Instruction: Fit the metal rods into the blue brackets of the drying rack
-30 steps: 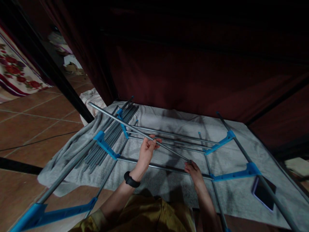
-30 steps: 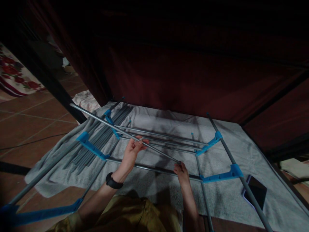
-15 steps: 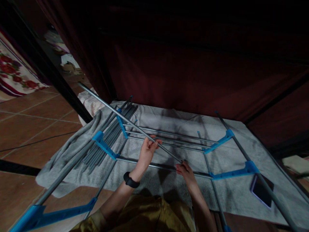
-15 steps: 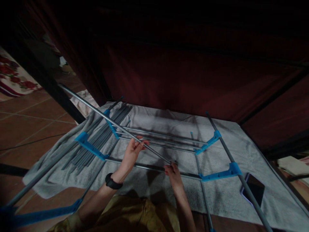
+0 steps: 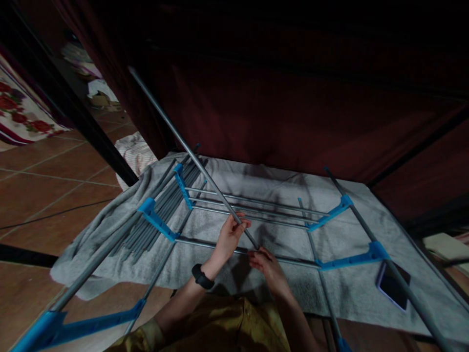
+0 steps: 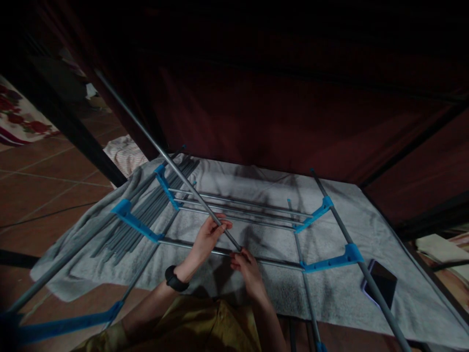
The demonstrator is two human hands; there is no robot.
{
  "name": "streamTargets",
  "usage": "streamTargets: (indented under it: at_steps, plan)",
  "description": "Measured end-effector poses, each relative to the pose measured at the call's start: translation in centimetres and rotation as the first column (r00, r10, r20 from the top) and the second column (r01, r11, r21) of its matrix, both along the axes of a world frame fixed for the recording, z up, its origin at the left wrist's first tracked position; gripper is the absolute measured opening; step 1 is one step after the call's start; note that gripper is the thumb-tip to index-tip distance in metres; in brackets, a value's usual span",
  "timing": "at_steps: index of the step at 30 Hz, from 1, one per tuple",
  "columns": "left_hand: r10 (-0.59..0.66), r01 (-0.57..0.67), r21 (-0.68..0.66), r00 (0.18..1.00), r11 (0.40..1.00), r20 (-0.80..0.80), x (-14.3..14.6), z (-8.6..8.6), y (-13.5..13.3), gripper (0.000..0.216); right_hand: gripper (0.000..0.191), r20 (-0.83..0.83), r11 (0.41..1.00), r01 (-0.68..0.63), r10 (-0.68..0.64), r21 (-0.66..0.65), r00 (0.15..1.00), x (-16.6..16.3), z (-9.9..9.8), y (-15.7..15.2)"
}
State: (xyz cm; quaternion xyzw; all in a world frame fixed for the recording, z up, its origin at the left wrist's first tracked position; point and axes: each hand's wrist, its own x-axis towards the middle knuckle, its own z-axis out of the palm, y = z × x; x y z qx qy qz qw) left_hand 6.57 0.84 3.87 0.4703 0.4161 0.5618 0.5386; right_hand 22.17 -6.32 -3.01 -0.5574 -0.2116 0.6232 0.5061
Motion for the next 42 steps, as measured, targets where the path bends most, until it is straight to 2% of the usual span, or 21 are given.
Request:
streamTargets:
  at_steps: [9, 15, 21, 28, 36, 42]
  plan:
    - [-0.055, 0.055, -0.021, 0.997, 0.998, -0.050, 0.8, -1.7, -0.8, 0.038, 0.036, -0.039, 0.996, -0.084, 0.085, 0.041, 0.996, -0.5, 1.0, 0.0]
    - [-0.095, 0.092, -0.030, 0.990, 0.995, -0.106, 1.0, -1.6, -1.1, 0.031, 0.027, -0.024, 0.977, -0.198, 0.200, 0.085, 0.979, -1.0, 1.1, 0.0]
    - [-0.095, 0.097, 0.004, 0.984, 0.995, -0.154, 0.6, -0.9, -1.4, 0.033, 0.033, -0.030, 0.976, -0.207, 0.209, 0.073, 0.977, -1.1, 0.7, -0.1]
    - [-0.073, 0.076, 0.008, 0.982, 0.997, -0.177, -0.3, -0.8, -0.9, 0.037, 0.049, 0.023, 0.992, -0.108, 0.107, 0.062, 0.994, -0.4, 1.8, 0.1]
    - [-0.006, 0.020, 0.066, 0.977, 0.998, -0.212, -2.1, -1.6, 0.2, 0.037, 0.042, 0.046, 0.995, -0.020, 0.016, 0.095, 0.999, 2.4, 3.0, 1.1]
    - [0.043, -0.025, 0.079, 0.971, 0.997, -0.235, -3.6, -2.1, 0.8, 0.034, 0.043, 0.049, 0.992, 0.056, -0.062, 0.109, 0.997, 4.0, 3.4, 1.5]
